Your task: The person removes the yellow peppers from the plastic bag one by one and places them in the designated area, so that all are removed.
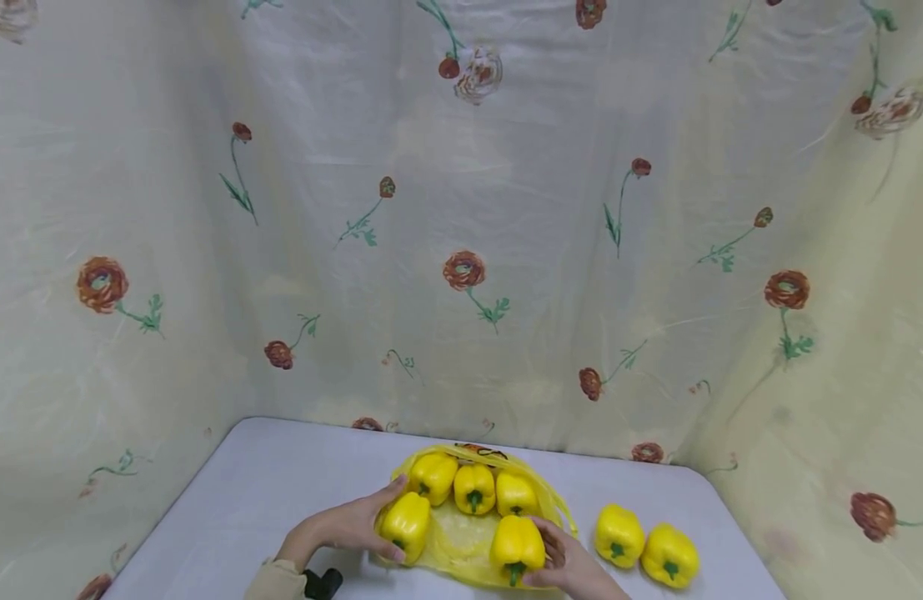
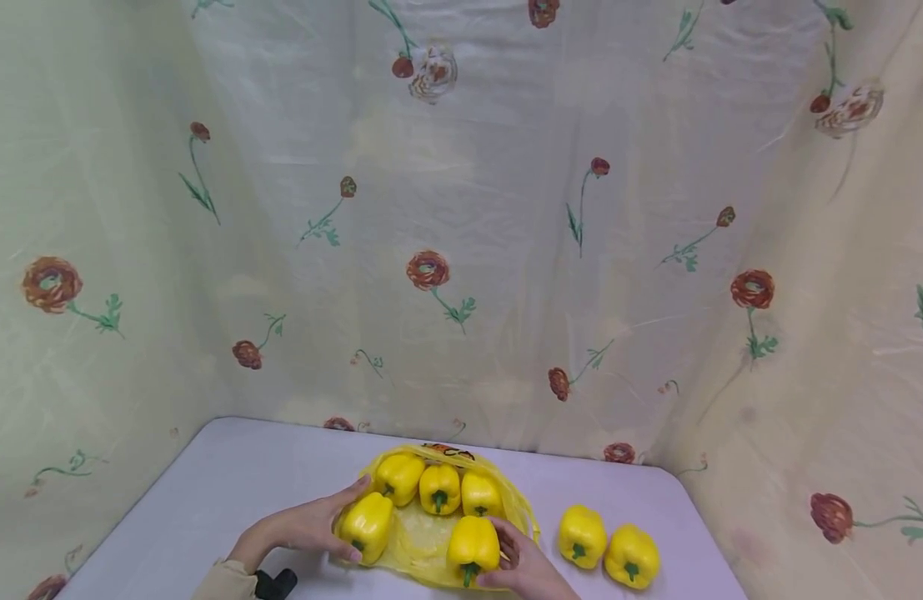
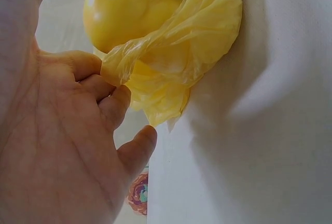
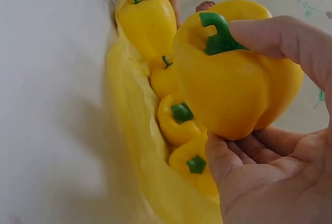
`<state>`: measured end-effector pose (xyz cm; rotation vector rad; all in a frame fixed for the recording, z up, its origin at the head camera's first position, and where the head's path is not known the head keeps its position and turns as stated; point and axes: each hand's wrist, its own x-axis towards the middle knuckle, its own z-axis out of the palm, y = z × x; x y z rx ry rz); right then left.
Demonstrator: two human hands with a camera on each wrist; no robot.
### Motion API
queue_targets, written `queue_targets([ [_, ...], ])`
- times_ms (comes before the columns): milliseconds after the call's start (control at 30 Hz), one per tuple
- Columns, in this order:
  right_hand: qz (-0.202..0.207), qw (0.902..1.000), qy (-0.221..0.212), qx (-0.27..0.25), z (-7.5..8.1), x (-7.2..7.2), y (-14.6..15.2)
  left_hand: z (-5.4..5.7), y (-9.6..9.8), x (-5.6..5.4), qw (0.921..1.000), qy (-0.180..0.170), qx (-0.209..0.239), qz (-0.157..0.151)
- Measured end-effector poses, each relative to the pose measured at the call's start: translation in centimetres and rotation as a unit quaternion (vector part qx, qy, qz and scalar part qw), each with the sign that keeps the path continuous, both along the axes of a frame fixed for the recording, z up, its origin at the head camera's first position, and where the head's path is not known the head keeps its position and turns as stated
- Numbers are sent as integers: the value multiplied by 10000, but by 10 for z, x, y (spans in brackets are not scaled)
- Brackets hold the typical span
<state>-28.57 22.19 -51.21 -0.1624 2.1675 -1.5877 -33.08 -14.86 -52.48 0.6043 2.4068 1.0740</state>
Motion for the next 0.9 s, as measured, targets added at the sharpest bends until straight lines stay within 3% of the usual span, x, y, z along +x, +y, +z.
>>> queue_targets([
  [167, 45, 9999, -8, -111, -5, 10, 20, 2, 0, 2, 10000, 35, -34, -2],
  [367, 117, 9973, -190, -703, -8, 15, 42, 1, -1, 1, 10000, 25, -62, 28],
  [633, -145, 9997, 12, -170, -20, 16, 70, -2, -3, -1, 9999, 24, -81, 80],
  [900, -353, 9992, -74, -179, -40, 10, 103, -2, -3, 1, 9999, -16, -109, 96],
])
